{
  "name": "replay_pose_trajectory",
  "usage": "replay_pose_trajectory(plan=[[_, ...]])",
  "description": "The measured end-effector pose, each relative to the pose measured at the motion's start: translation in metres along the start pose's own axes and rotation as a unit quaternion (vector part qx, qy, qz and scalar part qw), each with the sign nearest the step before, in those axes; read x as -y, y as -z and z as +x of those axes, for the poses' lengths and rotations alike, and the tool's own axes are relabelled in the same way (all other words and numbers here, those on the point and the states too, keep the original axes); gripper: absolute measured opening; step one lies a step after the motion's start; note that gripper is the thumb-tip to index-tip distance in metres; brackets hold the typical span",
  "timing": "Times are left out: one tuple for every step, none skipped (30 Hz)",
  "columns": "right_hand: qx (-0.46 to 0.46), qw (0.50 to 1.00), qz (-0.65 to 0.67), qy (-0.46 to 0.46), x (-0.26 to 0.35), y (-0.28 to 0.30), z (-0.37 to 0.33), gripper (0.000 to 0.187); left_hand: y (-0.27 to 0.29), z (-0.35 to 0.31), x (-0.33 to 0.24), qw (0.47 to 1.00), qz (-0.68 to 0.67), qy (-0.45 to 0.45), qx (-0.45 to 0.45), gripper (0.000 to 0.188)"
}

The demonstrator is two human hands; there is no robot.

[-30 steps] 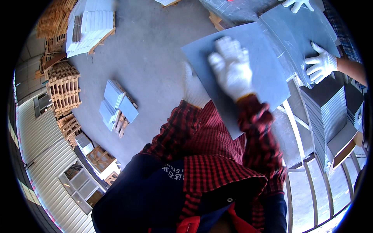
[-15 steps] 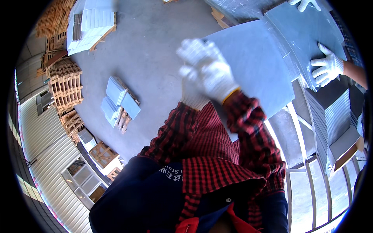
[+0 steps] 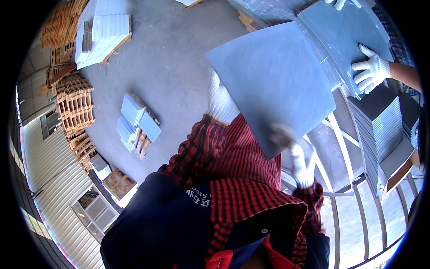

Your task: The person wraps gray rectangular panels with plastic film and places them into cardboard boxes. They use a tape dispenser to seal the boxes and stack the finished packages on a nearby pallet. A coworker assists by handing over panels and boxes.

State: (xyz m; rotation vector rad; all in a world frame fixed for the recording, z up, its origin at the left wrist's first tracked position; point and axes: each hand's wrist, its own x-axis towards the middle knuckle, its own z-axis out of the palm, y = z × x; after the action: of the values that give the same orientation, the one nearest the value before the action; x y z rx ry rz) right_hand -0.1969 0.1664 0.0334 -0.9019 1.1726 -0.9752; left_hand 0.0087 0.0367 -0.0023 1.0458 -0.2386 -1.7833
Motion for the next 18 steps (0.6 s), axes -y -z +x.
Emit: replay_pose_trajectory(plan=[[-0.062, 0.996, -0.020, -0.067, -0.013, 0.013, -0.028, 0.049, 0.005, -0.003, -0.001, 1.000, -0.020, 0.002, -0.017, 0.071], [-0.127, 0.985, -0.071, -0.096, -0.023, 0.021, -0.051, 0.041, 0.005, -0.001, 0.000, 0.999, -0.031, 0.014, -0.022, 0.072], [-0.195, 0.958, -0.157, -0.137, -0.048, 0.031, -0.073, 0.035, 0.005, -0.001, 0.000, 0.998, -0.042, 0.025, -0.027, 0.073], [-0.226, 0.938, -0.223, -0.139, -0.069, 0.039, -0.091, 0.040, 0.005, 0.000, 0.001, 0.998, -0.049, 0.029, -0.024, 0.072], [-0.247, 0.925, -0.246, -0.154, -0.075, 0.039, -0.094, 0.048, 0.005, -0.002, 0.001, 0.998, -0.058, 0.029, -0.023, 0.070], [-0.266, 0.910, -0.270, -0.169, -0.079, 0.040, -0.096, 0.058, 0.006, -0.004, 0.001, 0.997, -0.068, 0.030, -0.024, 0.068], [-0.272, 0.886, -0.361, -0.101, -0.091, 0.039, -0.094, 0.067, 0.006, -0.003, 0.001, 0.997, -0.067, 0.034, -0.022, 0.068], [-0.277, 0.849, -0.448, -0.031, -0.099, 0.039, -0.084, 0.075, 0.003, -0.002, 0.000, 0.997, -0.066, 0.036, -0.018, 0.067], [-0.295, 0.847, -0.443, -0.014, -0.105, 0.037, -0.070, 0.082, 0.001, -0.002, -0.001, 0.997, -0.065, 0.039, -0.014, 0.067], [-0.306, 0.837, -0.447, 0.075, -0.117, 0.043, -0.050, 0.081, -0.003, -0.002, -0.001, 0.997, -0.069, 0.040, -0.002, 0.068], [-0.307, 0.838, -0.439, 0.108, -0.107, 0.045, -0.027, 0.079, -0.007, -0.002, -0.003, 0.996, -0.073, 0.044, 0.013, 0.068], [-0.324, 0.836, -0.423, 0.130, -0.099, 0.044, -0.005, 0.074, -0.015, -0.003, -0.005, 0.995, -0.078, 0.047, 0.029, 0.068], [-0.335, 0.814, -0.428, 0.203, -0.110, 0.057, 0.015, 0.069, -0.031, -0.008, -0.008, 0.996, -0.061, 0.043, 0.050, 0.070], [-0.301, 0.838, -0.396, 0.225, -0.118, 0.070, 0.030, 0.061, -0.048, -0.015, -0.012, 0.996, -0.047, 0.039, 0.071, 0.072], [-0.269, 0.855, -0.397, 0.198, -0.105, 0.074, 0.032, 0.058, -0.060, -0.020, -0.015, 0.995, -0.037, 0.033, 0.088, 0.074], [-0.235, 0.870, -0.399, 0.171, -0.088, 0.075, 0.034, 0.055, -0.065, -0.018, -0.017, 0.994, -0.026, 0.025, 0.105, 0.074], [-0.238, 0.915, -0.287, 0.151, -0.087, 0.081, 0.036, 0.054, -0.071, -0.010, -0.017, 0.991, -0.014, 0.022, 0.128, 0.074], [-0.233, 0.935, -0.233, 0.131, -0.087, 0.091, 0.037, 0.050, -0.080, 0.000, -0.018, 0.988, -0.003, 0.019, 0.151, 0.074]])
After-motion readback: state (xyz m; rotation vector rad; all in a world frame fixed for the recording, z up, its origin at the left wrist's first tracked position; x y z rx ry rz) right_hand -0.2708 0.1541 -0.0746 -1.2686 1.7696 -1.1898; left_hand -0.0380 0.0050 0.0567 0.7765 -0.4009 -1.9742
